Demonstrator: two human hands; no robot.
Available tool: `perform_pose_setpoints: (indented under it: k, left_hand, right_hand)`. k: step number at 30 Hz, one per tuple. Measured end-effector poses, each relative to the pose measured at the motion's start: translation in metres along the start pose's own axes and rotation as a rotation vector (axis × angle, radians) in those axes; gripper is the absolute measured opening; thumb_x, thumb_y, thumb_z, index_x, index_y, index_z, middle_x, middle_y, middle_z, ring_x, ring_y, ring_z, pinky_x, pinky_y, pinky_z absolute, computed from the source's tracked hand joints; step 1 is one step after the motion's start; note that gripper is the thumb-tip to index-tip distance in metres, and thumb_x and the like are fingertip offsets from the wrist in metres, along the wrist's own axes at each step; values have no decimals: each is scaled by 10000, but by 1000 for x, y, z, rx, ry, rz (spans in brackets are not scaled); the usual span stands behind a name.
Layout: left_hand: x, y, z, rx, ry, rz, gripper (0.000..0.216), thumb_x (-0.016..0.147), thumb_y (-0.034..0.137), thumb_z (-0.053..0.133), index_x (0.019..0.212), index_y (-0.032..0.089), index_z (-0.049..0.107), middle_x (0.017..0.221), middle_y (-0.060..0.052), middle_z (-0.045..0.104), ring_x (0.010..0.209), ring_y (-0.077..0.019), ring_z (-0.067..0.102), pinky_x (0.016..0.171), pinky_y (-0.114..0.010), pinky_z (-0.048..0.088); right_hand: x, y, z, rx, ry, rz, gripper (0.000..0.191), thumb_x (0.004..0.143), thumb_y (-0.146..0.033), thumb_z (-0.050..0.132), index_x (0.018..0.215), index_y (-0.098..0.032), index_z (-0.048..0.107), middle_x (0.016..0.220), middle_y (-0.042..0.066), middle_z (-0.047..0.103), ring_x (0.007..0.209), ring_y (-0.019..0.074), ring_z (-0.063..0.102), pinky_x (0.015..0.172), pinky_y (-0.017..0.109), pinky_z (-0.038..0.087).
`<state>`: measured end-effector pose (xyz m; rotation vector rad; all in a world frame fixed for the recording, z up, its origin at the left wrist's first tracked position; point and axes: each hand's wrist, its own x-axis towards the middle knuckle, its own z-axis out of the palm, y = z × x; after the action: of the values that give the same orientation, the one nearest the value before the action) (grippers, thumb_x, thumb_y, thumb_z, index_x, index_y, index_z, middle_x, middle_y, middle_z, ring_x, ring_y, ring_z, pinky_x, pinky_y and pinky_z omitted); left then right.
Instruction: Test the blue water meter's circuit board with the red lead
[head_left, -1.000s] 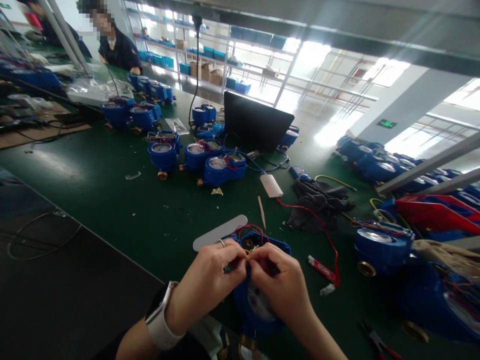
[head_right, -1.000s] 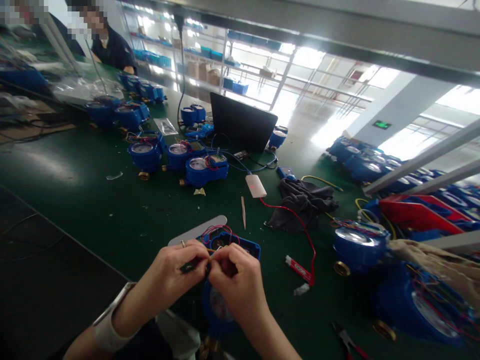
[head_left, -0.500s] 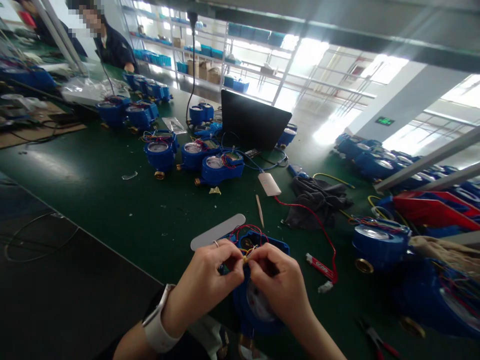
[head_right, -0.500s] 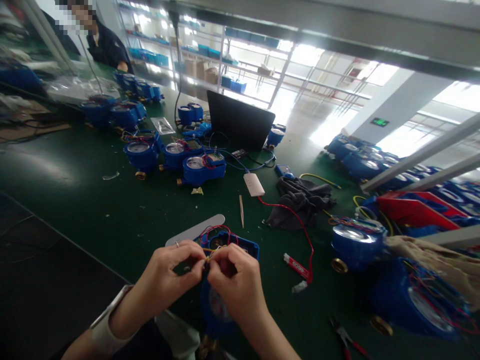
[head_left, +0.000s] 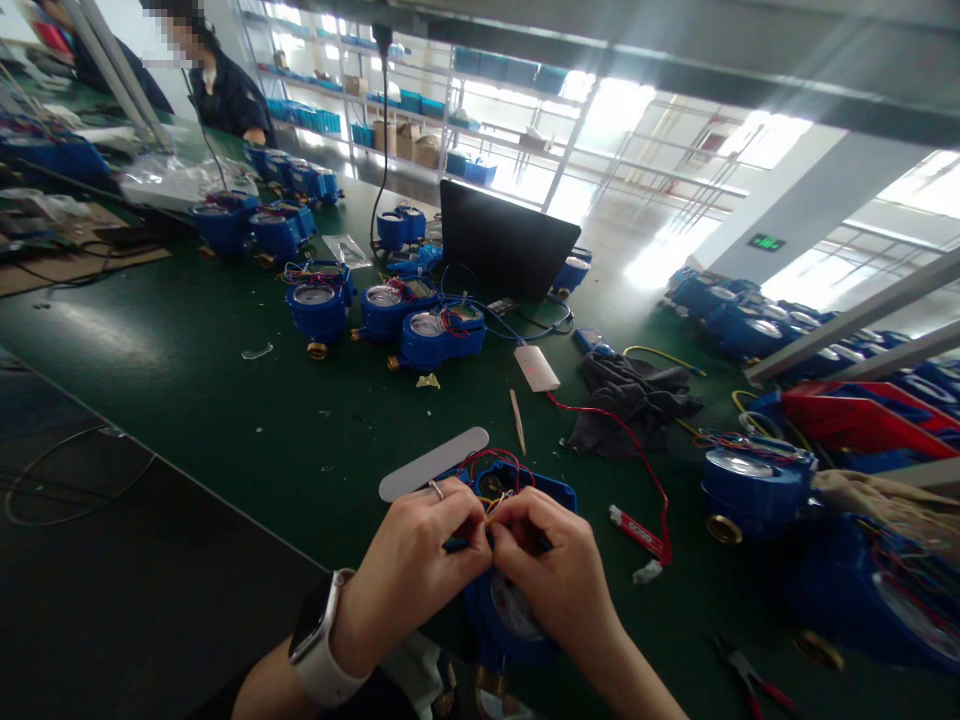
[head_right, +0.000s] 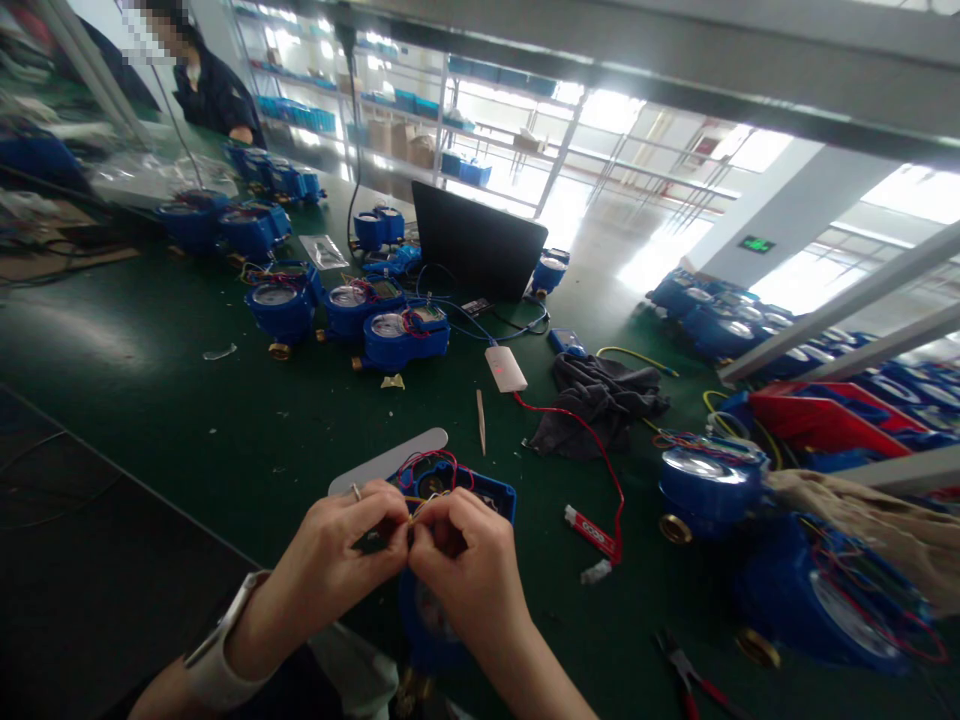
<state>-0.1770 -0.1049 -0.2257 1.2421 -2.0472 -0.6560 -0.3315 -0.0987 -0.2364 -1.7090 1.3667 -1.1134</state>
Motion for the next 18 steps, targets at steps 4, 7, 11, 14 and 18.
perform_pose_setpoints:
  k: [4,7,11,14,18]
  left_hand:
    - [0,-7,-7,61,92,18,133,741,73,502,674,186,526,665,21,584,629,-111,577,622,-229,457]
    - [-3,-8,-11,0,99,10,124,749,82,520,688,183,562,670,23,603,628,-100,590,619,-209,466]
    - [-7,1,-8,-83,27,-24,117,777,104,541,749,175,629,694,10,634,620,-97,611,593,-193,478]
    - [-7,7,-4,-90,-3,-51,112,797,128,549,776,178,646,712,4,652,633,-109,624,602,-206,486]
    - [-6,8,-3,-21,-60,-80,114,826,148,530,795,178,635,737,-7,657,674,-135,633,631,-238,492]
  right_hand:
    - [-1,0,-2,16,25,25,134,705,-177,522,599,-177,605,539,-26,515,465,97,441,436,203,341]
    - [0,-1,-3,35,20,38,135,705,-185,529,593,-176,604,536,-25,518,464,97,438,433,203,339]
    - [0,-1,-3,34,5,41,134,710,-195,537,601,-177,612,539,-25,514,463,98,439,431,203,340]
    - [0,-1,-3,26,-1,34,127,705,-194,543,603,-181,617,541,-25,514,470,101,448,434,202,343]
    - [-1,0,-2,19,-10,-1,122,707,-177,547,609,-183,620,554,-23,529,478,100,460,443,198,353]
